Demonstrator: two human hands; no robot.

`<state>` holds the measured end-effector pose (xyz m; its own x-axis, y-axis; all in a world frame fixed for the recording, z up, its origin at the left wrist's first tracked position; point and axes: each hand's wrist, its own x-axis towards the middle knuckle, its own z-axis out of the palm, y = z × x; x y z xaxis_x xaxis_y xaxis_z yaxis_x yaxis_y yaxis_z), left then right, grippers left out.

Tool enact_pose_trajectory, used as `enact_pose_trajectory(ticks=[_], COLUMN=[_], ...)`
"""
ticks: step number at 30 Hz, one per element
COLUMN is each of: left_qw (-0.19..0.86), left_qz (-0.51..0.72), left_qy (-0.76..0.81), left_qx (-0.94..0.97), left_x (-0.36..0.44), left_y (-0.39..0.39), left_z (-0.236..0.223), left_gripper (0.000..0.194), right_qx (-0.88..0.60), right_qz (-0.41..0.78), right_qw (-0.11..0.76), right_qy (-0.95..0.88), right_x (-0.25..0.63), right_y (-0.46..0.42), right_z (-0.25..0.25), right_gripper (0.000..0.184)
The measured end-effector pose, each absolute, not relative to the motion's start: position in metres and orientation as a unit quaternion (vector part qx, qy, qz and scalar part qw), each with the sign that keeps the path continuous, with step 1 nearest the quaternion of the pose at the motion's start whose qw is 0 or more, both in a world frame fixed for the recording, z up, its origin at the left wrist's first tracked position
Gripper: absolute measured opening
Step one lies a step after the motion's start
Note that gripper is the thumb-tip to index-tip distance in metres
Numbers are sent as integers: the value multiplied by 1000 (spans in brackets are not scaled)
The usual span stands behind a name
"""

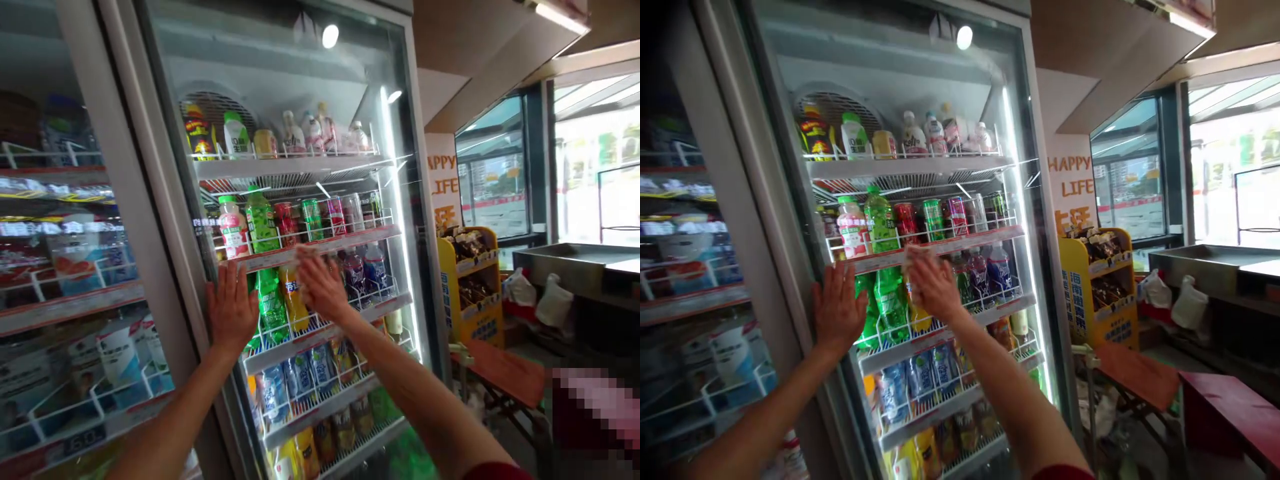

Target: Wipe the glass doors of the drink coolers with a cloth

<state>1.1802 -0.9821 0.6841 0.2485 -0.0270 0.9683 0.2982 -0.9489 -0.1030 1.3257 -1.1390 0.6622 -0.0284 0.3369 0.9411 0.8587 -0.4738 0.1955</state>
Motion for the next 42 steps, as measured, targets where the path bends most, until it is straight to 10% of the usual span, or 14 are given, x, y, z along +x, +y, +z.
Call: enact_pose_trajectory(ticks=[6,15,24,32,42], left_qw=[164,177,212,205,171], left_qz=[-599,-598,-575,-592,-593], left_qy=[-124,-146,-137,-125,-121], left_qx=[-774,-768,-778,-769,-778], left_x=[1184,1186,1180,1182,1182], left_y=[-983,-983,-980,-974,-977], left_z=[673,655,606,602,595], left_gripper=[60,60,71,70,70], right_qx=[-711,-564,-644,-568,-666], right_qz=[-524,-582,-588,-583,-590], right_qw=[448,187,450,224,419], right_qy=[-134,-555,-192,-536,-182], right_x=[1429,1341,1438,1327,1393], right_y=[-1233,-1151,-1225,-1141,-1190], right_z=[687,620,614,573,574], right_gripper=[57,48,57,48,56])
